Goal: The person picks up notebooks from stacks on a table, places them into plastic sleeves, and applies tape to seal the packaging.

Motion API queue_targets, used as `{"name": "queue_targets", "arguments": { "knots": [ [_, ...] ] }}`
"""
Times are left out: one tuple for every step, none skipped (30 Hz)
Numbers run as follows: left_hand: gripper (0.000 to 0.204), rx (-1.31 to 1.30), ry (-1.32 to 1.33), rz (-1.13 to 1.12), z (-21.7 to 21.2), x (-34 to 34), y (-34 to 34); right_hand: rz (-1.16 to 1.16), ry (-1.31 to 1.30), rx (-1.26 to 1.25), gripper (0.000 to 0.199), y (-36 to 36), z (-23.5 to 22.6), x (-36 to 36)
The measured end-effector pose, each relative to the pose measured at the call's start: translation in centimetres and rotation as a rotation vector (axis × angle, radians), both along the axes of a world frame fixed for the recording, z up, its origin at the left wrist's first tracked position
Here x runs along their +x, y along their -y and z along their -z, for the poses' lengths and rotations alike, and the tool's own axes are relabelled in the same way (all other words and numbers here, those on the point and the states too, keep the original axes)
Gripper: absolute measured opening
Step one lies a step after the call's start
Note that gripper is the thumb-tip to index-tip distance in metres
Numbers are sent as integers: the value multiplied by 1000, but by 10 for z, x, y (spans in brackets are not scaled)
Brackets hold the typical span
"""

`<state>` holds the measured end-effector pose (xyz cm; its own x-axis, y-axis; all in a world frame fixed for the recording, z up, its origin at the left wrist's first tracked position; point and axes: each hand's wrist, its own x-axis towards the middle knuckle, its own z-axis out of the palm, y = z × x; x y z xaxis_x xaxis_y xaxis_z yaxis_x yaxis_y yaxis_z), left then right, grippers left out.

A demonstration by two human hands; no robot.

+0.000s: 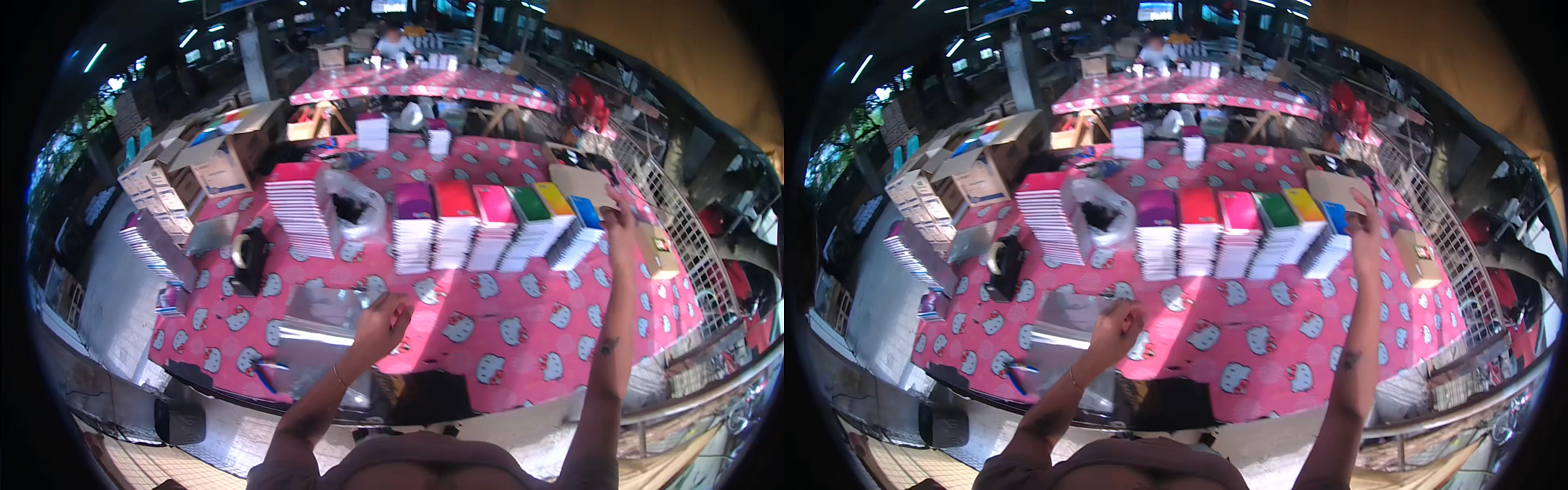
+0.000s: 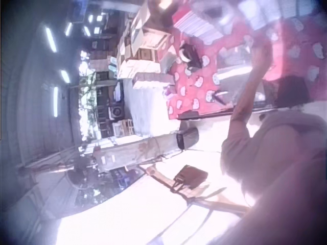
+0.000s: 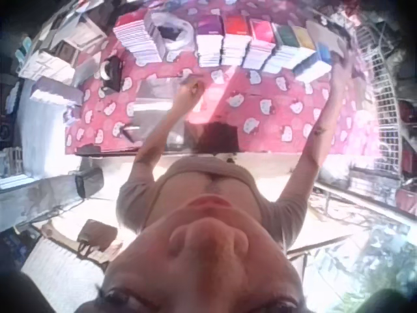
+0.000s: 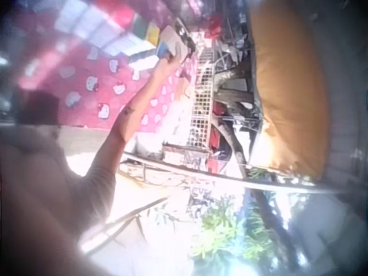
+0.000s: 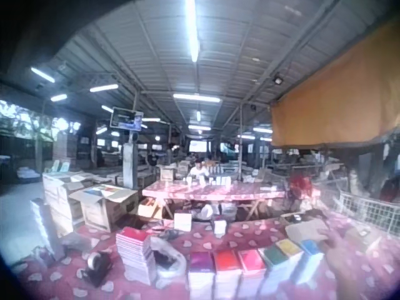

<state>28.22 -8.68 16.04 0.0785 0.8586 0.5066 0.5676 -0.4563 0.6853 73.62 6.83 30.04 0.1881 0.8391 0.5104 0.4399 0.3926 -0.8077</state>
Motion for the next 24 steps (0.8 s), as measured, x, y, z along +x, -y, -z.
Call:
{"name": "queue_targets", "arguments": {
  "knots": [
    [21, 29, -2, 33, 1, 28, -7, 40, 127, -29, 58, -22, 26, 33],
    [21, 76, -1, 73, 3, 56, -23, 71, 298, 41, 62, -40, 45, 56],
    [21, 123, -4, 109, 2, 82, -37, 95, 465, 109, 67, -56, 64, 71],
    [24, 180, -131, 119, -2, 110, -50, 134, 594, 116, 69, -67, 84, 86],
    [27, 205, -180, 148, -7, 139, -64, 170, 719, 128, 73, -75, 99, 96],
    [31, 236, -233, 165, -14, 168, -79, 174, 763, 61, 76, -80, 110, 100],
    [34, 262, -285, 181, -20, 196, -93, 174, 807, -11, 80, -82, 119, 101],
    [37, 302, -319, 169, -24, 217, -108, 182, 869, -128, 83, -83, 121, 92],
    [39, 343, -356, 156, -27, 235, -125, 186, 930, -242, 87, -83, 120, 81],
    [42, 395, -384, 161, -31, 259, -145, 243, 980, -170, 79, -83, 126, 85],
    [43, 427, -396, 169, -36, 288, -166, 310, 1007, -156, 74, -86, 132, 103],
    [45, 459, -404, 181, -39, 319, -185, 381, 1038, -146, 69, -89, 140, 126],
    [46, 482, -427, 162, -39, 336, -203, 419, 1060, -122, 64, -91, 140, 126],
    [43, 547, -417, 111, -40, 354, -222, 398, 1016, 20, 46, -87, 138, 136],
    [41, 606, -408, 55, -35, 369, -243, 380, 949, 39, 42, -81, 138, 142],
    [38, 678, -401, -21, -34, 375, -261, 356, 881, 82, 38, -76, 132, 140],
    [35, 560, -507, -36, -24, 368, -278, 306, 803, 131, 34, -70, 127, 128],
    [31, 436, -613, -69, -13, 350, -295, 274, 706, 190, 33, -59, 123, 112],
    [28, 302, -707, -100, -7, 333, -308, 243, 611, 240, 33, -38, 118, 100],
    [20, 414, -700, -141, -3, 321, -312, 202, 574, 301, 36, -11, 110, 88],
    [20, 479, -698, -127, -5, 320, -311, 184, 550, 342, 39, 17, 116, 87],
    [21, 550, -673, -77, -16, 338, -303, 175, 538, 291, 42, 43, 134, 95],
    [21, 622, -644, -24, -31, 356, -291, 172, 526, 239, 45, 74, 152, 100],
    [26, 636, -567, -1, -47, 357, -277, 93, 589, 183, 46, 100, 180, 95]
  ]
}}
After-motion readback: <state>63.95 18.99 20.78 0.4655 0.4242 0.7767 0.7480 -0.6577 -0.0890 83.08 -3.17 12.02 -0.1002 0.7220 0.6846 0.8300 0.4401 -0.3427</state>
